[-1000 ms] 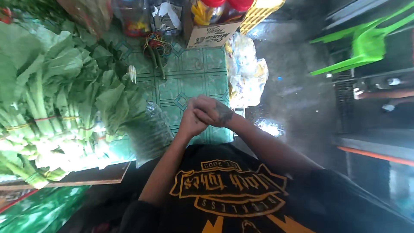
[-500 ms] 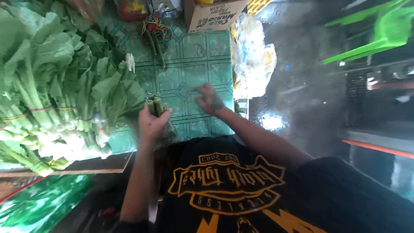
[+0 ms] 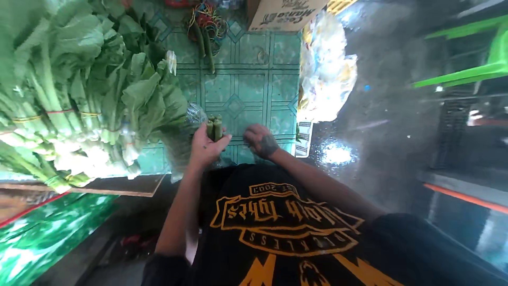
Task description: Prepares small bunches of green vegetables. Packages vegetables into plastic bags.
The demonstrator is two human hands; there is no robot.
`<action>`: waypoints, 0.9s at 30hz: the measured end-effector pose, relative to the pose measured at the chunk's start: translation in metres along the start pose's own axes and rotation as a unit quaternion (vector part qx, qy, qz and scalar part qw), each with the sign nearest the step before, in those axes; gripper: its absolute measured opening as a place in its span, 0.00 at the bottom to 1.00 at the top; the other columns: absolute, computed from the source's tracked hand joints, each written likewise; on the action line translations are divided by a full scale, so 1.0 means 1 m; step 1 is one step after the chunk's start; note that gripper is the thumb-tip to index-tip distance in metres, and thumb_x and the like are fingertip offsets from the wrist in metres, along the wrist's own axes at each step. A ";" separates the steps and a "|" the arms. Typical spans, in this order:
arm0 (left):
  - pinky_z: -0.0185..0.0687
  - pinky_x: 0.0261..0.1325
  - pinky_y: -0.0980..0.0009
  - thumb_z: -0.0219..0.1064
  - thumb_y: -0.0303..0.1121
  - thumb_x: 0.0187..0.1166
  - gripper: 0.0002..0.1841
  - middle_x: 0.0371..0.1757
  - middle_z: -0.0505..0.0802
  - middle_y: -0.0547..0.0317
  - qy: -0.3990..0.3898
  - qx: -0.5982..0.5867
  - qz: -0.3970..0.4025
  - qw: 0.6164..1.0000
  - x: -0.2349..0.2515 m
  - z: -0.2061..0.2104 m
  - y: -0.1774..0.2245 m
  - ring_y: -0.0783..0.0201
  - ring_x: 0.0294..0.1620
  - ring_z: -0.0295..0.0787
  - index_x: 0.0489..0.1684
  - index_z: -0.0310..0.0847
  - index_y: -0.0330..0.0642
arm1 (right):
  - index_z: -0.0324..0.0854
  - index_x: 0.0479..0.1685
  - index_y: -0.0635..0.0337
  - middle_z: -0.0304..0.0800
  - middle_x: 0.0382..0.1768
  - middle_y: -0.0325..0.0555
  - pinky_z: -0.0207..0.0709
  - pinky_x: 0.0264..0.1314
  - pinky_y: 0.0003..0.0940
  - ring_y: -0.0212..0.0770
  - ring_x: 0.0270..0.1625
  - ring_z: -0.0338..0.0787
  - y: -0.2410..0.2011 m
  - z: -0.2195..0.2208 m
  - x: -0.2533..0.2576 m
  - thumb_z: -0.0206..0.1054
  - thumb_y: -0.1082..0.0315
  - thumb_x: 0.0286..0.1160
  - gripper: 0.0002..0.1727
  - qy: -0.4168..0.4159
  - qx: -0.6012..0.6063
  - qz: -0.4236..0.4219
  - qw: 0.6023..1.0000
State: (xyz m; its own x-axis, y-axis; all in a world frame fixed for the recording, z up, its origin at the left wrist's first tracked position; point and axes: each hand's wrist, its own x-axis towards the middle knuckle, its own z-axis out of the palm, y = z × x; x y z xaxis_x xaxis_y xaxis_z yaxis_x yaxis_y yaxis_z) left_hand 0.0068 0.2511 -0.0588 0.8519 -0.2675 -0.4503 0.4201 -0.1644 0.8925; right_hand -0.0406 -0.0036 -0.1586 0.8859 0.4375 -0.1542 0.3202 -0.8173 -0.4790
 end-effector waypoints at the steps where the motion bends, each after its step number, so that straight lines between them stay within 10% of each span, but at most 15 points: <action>1: 0.94 0.30 0.61 0.76 0.31 0.72 0.17 0.37 0.94 0.57 -0.011 0.012 0.005 1.000 0.001 0.000 0.000 0.60 0.27 0.92 0.57 0.81 0.42 | 0.89 0.46 0.58 0.90 0.53 0.53 0.82 0.67 0.54 0.55 0.62 0.88 -0.005 -0.006 0.000 0.65 0.67 0.80 0.08 -0.008 0.026 0.034 0.999; 6: 0.92 0.40 0.56 0.79 0.42 0.69 0.27 0.41 0.93 0.55 -0.004 0.143 0.001 0.990 0.012 0.005 0.013 0.62 0.35 0.92 0.66 0.79 0.44 | 0.76 0.65 0.65 0.91 0.44 0.51 0.88 0.54 0.43 0.41 0.45 0.92 -0.006 -0.077 0.010 0.66 0.70 0.81 0.17 0.094 0.377 0.260 0.884; 11: 0.89 0.41 0.58 0.79 0.39 0.69 0.26 0.40 0.92 0.55 -0.009 0.149 0.035 0.988 0.019 0.017 0.008 0.63 0.35 0.89 0.65 0.79 0.43 | 0.74 0.64 0.60 0.91 0.42 0.45 0.87 0.64 0.46 0.42 0.48 0.93 -0.014 -0.150 0.013 0.49 0.81 0.71 0.22 0.169 0.607 0.205 0.749; 16: 0.88 0.35 0.60 0.79 0.38 0.69 0.24 0.36 0.91 0.56 -0.040 0.136 0.038 0.989 0.019 0.031 0.007 0.64 0.30 0.88 0.63 0.80 0.44 | 0.65 0.85 0.51 0.94 0.54 0.48 0.94 0.39 0.41 0.46 0.40 0.96 -0.021 -0.169 0.016 0.77 0.78 0.60 0.45 0.131 0.474 0.161 0.856; 21: 0.90 0.42 0.54 0.79 0.40 0.70 0.25 0.37 0.92 0.54 -0.090 0.226 0.027 0.970 0.016 0.041 0.011 0.60 0.35 0.91 0.63 0.78 0.41 | 0.47 0.93 0.50 0.80 0.76 0.52 0.87 0.67 0.46 0.47 0.66 0.91 -0.029 -0.163 0.028 0.91 0.55 0.37 0.71 -0.001 0.326 0.067 0.943; 27: 0.88 0.43 0.44 0.79 0.42 0.67 0.25 0.37 0.91 0.51 -0.114 0.360 0.042 0.925 0.015 0.052 0.015 0.52 0.39 0.91 0.59 0.79 0.42 | 0.46 0.95 0.39 0.91 0.57 0.52 0.84 0.60 0.61 0.53 0.54 0.92 -0.046 -0.162 0.046 0.91 0.55 0.48 0.67 -0.171 0.209 0.022 0.962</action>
State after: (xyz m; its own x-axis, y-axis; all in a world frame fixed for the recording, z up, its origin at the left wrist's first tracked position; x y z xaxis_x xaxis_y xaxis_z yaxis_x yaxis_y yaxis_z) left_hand 0.0091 0.1958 -0.0538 0.7488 -0.4883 -0.4482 -0.0314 -0.7015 0.7120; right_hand 0.0402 -0.0066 -0.0037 0.7099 0.5622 -0.4241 0.0579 -0.6468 -0.7604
